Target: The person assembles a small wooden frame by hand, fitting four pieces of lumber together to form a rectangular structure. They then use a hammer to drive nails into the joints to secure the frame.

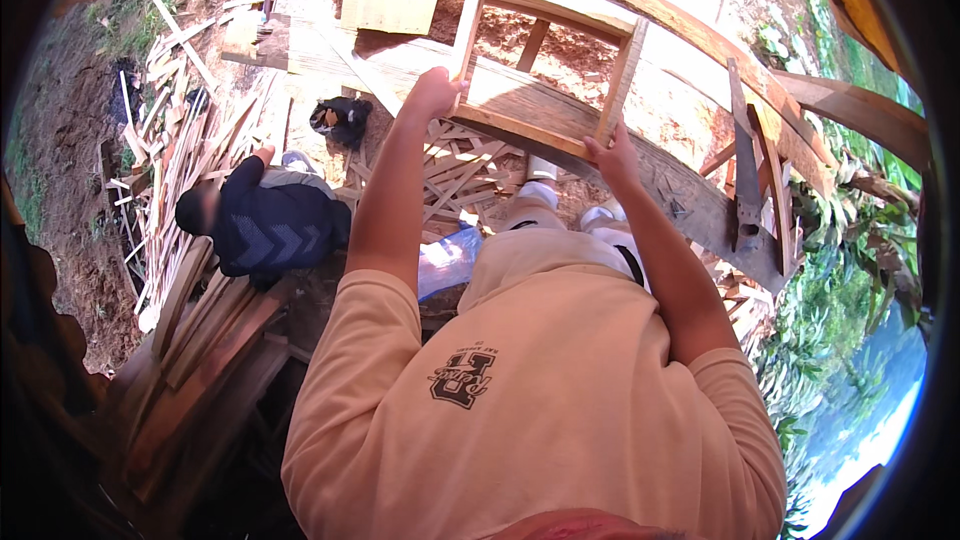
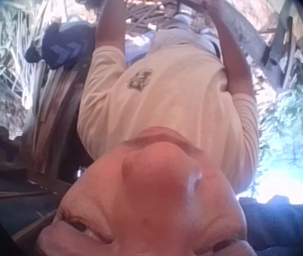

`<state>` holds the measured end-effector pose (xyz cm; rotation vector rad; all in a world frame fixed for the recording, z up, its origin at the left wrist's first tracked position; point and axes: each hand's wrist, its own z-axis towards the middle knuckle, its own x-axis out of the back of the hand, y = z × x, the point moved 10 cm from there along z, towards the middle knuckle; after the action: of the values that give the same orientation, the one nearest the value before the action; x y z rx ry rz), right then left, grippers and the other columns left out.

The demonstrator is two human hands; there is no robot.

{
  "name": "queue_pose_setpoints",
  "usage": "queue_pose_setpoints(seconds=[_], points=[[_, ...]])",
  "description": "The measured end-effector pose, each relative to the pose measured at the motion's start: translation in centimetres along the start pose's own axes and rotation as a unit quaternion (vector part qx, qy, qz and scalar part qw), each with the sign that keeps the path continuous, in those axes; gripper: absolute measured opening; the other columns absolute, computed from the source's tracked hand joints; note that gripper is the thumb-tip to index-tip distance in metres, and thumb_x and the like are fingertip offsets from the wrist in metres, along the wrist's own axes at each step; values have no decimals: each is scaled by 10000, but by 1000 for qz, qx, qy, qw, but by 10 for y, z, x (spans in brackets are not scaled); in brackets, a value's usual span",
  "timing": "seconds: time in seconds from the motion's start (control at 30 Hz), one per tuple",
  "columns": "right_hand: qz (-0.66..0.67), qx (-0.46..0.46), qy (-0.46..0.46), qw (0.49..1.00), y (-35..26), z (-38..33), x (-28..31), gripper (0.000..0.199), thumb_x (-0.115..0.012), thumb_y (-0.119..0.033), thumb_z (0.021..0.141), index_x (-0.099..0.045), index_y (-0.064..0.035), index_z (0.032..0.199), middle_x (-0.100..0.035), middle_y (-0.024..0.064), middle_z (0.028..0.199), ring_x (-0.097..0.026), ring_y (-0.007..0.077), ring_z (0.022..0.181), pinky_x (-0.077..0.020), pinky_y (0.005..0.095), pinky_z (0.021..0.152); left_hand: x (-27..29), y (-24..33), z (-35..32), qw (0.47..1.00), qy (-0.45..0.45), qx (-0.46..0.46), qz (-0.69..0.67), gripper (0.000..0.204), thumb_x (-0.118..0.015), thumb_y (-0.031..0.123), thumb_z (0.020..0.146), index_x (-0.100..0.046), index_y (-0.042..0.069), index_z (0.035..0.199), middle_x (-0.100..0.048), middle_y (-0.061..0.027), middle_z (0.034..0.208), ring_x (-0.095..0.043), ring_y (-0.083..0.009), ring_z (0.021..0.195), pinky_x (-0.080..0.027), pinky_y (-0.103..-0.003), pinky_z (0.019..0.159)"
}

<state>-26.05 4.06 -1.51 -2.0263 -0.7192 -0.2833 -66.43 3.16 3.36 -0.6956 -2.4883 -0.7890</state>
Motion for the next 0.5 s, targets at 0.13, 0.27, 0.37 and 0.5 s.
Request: queue_pose_setpoints(seconds=[0.13, 0.27, 0.37, 0.5], points=[[-8, -2, -12, 1000, 1, 1, 0, 918, -829, -329, 861, -347, -28, 1582, -692, 289, 1232, -685, 417, 1138, -525, 462, 974, -9, 7, -10, 1000, -21, 1, 5, 736, -758, 361, 931, -468, -138, 1388, -668, -292, 1157, -731, -317, 965, -602, -380, 609], [19, 0, -2, 1000, -10, -4, 2, 785, -830, -194, 889, -417, -70, 1545, -673, 206, 1227, -727, 264, 982, -634, 343, 745, -8, 8, -7, 999, -22, -6, 50, 713, -789, 334, 899, -486, -138, 1340, -662, -309, 1195, -707, -365, 1059, -601, -424, 799], [-66, 21, 18, 997, -49, -22, 16, 843, -843, -290, 873, -406, -69, 1559, -681, 244, 1247, -725, 345, 1029, -589, 409, 858, -9, 6, -5, 996, 3, -26, 82, 681, -815, 305, 865, -510, -126, 1295, -660, -320, 1209, -679, -395, 1129, -558, -445, 933], [-30, -33, -17, 999, -48, -27, 14, 872, -843, -349, 859, -409, -69, 1562, -705, 260, 1212, -707, 396, 1076, -539, 450, 935, -9, 8, -2, 994, 13, -36, 101, 674, -831, 286, 832, -521, -118, 1273, -662, -322, 1203, -672, -405, 1139, -538, -453, 963]])
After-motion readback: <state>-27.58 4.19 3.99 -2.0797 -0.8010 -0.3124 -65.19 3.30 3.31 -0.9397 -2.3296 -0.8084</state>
